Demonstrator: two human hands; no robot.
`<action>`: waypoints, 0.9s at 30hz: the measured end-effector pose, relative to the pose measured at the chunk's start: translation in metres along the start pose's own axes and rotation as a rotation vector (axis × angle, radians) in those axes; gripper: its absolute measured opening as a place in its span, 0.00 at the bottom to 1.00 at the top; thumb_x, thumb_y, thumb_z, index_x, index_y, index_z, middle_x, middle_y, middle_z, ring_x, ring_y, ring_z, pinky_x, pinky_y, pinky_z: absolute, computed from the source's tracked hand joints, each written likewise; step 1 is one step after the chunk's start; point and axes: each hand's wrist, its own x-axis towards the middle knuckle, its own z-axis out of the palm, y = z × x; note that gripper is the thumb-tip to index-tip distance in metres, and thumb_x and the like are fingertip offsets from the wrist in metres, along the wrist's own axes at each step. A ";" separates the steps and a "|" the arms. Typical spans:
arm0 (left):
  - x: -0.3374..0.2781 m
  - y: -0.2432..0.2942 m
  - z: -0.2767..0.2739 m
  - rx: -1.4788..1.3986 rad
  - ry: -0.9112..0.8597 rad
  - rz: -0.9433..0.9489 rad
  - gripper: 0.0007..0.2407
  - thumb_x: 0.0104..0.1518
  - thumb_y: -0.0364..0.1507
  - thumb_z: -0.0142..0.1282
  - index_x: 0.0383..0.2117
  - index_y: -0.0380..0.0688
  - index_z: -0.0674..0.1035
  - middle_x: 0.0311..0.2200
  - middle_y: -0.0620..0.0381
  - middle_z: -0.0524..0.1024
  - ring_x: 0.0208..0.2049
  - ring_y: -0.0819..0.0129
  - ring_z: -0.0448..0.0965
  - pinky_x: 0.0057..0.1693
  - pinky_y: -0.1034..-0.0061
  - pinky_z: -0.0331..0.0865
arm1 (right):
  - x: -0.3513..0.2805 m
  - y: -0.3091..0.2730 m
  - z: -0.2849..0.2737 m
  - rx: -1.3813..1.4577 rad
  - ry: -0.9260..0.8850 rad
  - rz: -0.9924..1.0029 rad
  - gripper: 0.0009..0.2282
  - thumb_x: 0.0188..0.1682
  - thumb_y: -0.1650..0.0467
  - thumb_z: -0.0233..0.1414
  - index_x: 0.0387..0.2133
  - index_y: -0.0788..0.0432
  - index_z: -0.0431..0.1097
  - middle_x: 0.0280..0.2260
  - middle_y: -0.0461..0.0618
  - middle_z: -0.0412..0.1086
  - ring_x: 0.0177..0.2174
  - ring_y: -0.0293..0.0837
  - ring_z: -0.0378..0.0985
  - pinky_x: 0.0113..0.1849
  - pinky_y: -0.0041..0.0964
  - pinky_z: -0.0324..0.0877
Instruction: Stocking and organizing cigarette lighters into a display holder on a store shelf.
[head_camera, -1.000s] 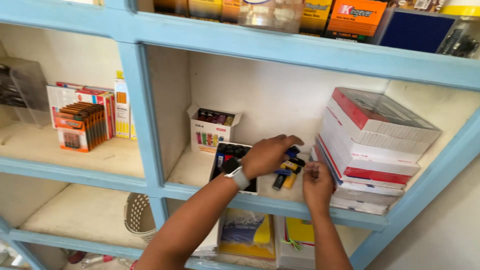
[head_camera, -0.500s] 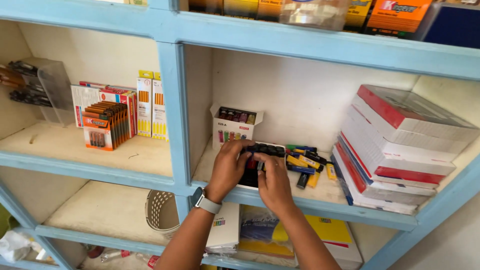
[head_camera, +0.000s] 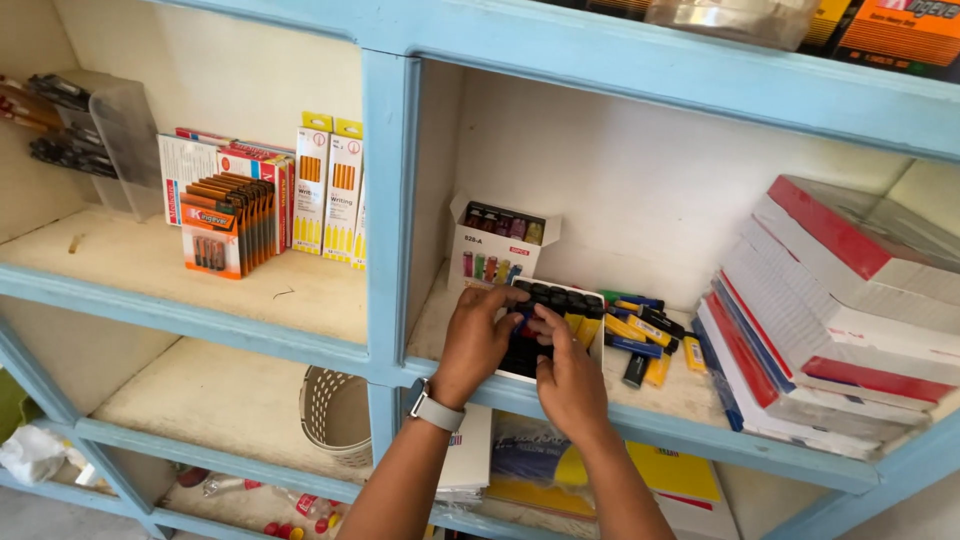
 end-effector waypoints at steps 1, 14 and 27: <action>0.000 0.000 -0.001 0.000 0.001 -0.003 0.12 0.54 0.20 0.60 0.44 0.44 0.82 0.43 0.53 0.82 0.50 0.53 0.75 0.55 0.64 0.71 | 0.000 0.001 0.001 0.000 -0.003 0.000 0.31 0.45 0.81 0.47 0.65 0.50 0.53 0.55 0.49 0.70 0.53 0.48 0.74 0.51 0.45 0.70; 0.001 0.003 -0.003 -0.022 -0.034 -0.106 0.11 0.54 0.21 0.59 0.43 0.45 0.82 0.42 0.52 0.82 0.46 0.55 0.80 0.52 0.65 0.74 | -0.001 0.004 0.005 -0.112 0.028 -0.054 0.32 0.46 0.77 0.52 0.66 0.46 0.53 0.55 0.48 0.70 0.53 0.49 0.74 0.50 0.46 0.70; -0.004 0.001 0.006 0.180 0.066 0.012 0.14 0.54 0.20 0.58 0.46 0.46 0.84 0.46 0.52 0.77 0.49 0.52 0.75 0.54 0.63 0.72 | 0.005 -0.008 0.001 -0.346 -0.101 0.034 0.35 0.47 0.74 0.50 0.69 0.44 0.46 0.57 0.49 0.66 0.56 0.51 0.68 0.49 0.48 0.72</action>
